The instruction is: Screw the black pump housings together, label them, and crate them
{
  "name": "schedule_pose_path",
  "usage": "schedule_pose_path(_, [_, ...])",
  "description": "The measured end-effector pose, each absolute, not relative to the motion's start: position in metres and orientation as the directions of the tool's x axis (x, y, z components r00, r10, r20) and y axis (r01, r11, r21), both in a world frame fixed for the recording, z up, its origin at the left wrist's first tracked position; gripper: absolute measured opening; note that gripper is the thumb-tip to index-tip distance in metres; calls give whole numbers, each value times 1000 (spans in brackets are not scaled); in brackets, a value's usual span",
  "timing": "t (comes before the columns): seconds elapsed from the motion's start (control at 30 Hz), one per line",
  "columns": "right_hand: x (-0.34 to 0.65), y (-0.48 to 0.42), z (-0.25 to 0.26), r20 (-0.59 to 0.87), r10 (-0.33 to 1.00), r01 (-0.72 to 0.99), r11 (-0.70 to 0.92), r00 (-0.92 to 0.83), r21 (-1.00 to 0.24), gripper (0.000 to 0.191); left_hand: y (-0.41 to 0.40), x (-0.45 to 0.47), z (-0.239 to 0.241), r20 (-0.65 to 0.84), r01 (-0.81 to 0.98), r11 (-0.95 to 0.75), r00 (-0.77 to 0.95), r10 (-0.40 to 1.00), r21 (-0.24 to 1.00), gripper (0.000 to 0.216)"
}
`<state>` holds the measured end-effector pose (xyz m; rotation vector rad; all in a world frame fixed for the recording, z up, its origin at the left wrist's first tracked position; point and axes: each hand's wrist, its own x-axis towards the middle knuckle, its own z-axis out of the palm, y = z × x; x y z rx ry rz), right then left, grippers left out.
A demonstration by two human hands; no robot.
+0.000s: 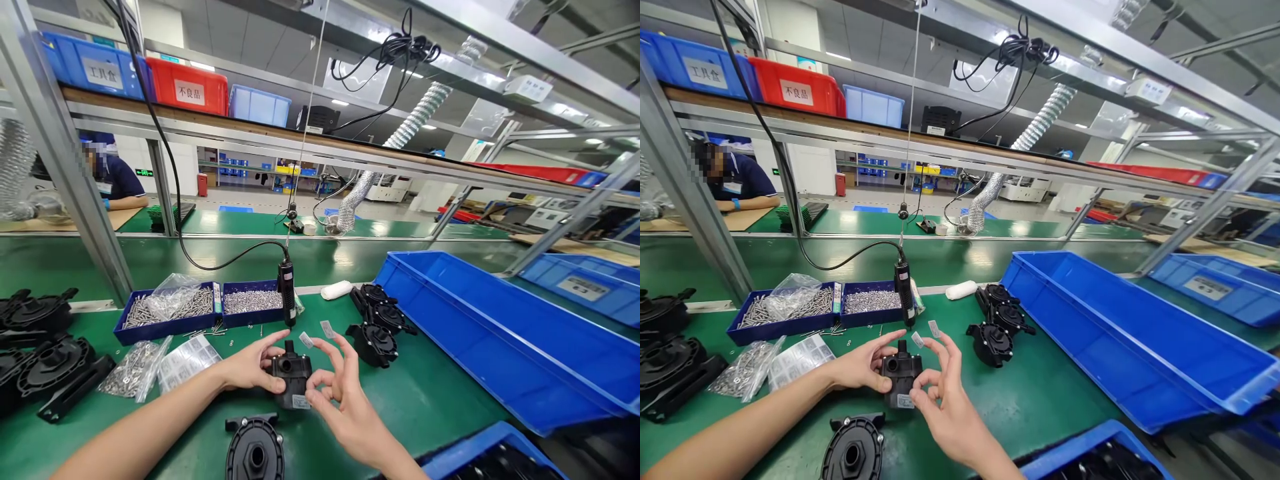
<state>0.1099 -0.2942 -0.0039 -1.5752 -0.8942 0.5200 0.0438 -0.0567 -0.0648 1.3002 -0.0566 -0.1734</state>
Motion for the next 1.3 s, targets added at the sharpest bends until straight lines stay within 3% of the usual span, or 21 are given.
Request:
schedule_pose_path(0.67, [103,-293,-19,242,740,407,-48,628,-912,69,-56,44,-67,-36,82,257,984,-176,963,119])
schedule_pose_path(0.73, [103,-294,-25,315,723,494,-42,615,-868,66,-56,44,-68,-31,78,267,984,-177,961,120])
schedule_pose_path(0.83, [112,-296,-35,496,703,726,-42,510,-687,63,-56,44,-69,-34,86,286,983,-180,954,119])
schedule_pose_path(0.93, [121,-294,-43,550,669,806,-128,500,-578,74,-56,45,-68,-38,97,306,981,-192,947,119])
schedule_pose_path(1.07, [122,-285,-44,412,696,728,-233,588,-644,107,-56,45,-69,-44,96,282,982,-183,955,121])
schedule_pose_path(1.17, [142,-276,-31,349,787,692,-132,508,-709,121,-58,42,-68,-44,85,248,985,-169,965,125])
schedule_pose_path(1.23, [176,-265,-18,367,806,611,9,464,-792,119,-62,39,-63,-30,62,210,988,-153,976,129])
schedule_pose_path(1.3, [223,-248,-8,396,641,515,1,658,-857,100,-68,35,-54,1,16,113,989,-147,994,132])
